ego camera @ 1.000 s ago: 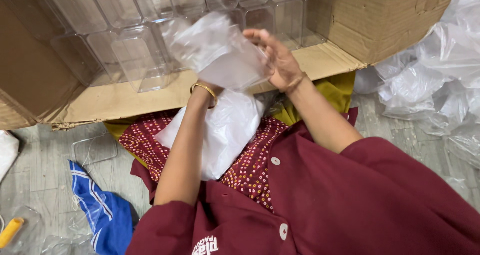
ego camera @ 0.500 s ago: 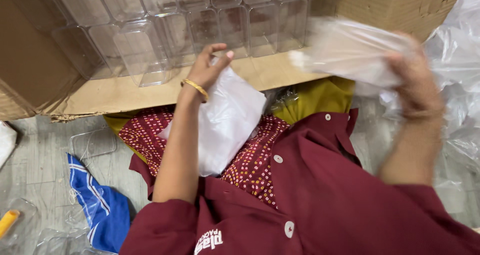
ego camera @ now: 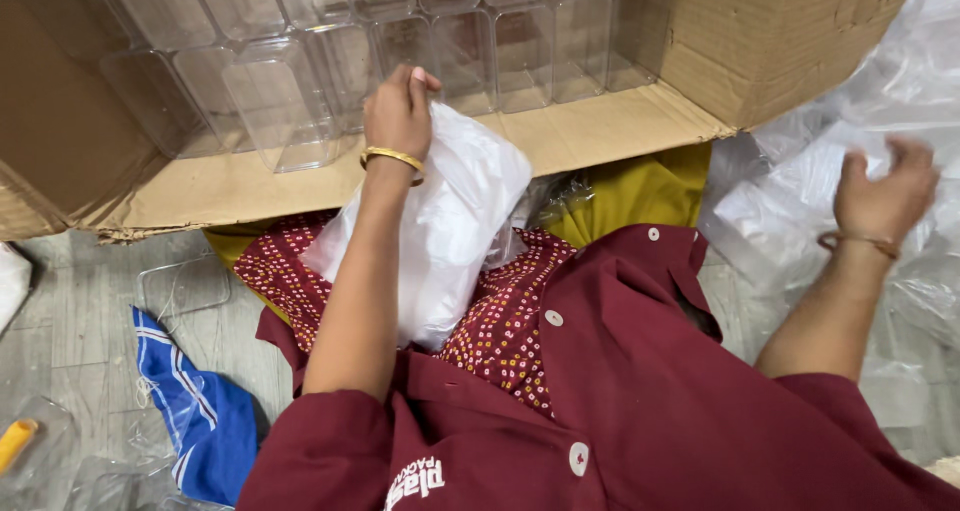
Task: The person sits on the floor in front of an open cardboard box and packs clear plastic containers into white plastic bags one at a time, then places each bagged container back into the box. They open a bag, insert a container, and set the filled bag aside with the others.
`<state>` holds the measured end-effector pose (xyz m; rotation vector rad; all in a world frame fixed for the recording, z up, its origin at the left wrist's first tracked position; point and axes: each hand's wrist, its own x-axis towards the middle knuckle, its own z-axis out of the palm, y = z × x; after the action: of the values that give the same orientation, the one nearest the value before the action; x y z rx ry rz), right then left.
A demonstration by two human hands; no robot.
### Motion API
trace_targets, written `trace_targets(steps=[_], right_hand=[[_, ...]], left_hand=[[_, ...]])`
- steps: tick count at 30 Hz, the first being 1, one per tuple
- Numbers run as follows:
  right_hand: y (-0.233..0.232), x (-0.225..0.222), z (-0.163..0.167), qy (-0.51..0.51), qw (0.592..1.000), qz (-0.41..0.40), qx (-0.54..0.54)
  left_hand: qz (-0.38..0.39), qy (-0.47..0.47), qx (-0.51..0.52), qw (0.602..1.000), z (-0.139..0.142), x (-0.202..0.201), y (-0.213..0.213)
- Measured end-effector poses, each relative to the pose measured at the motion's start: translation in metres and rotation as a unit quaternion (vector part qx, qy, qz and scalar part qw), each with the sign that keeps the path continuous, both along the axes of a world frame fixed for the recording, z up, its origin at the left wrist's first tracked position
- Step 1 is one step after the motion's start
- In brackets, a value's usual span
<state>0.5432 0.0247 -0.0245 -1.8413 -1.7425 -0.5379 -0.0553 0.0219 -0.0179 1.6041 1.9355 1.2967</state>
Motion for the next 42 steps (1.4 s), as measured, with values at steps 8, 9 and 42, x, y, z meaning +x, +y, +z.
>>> trace_targets(steps=[8,9,42], right_hand=[[0.027,-0.299,0.055,0.431,0.749,0.369,-0.343],[0.025,-0.333,0.054,0.388,0.696,0.488,-0.356],[0.044,-0.415,0.006,0.703,0.298,0.428,-0.484]], left_hand=[[0.042,0.05,0.043,0.997,0.017,0.022,-0.002],[0.039,0.041,0.044,0.997,0.017,0.021,-0.002],[-0.131,-0.59,-0.015,0.796,-0.014,-0.036,-0.032]])
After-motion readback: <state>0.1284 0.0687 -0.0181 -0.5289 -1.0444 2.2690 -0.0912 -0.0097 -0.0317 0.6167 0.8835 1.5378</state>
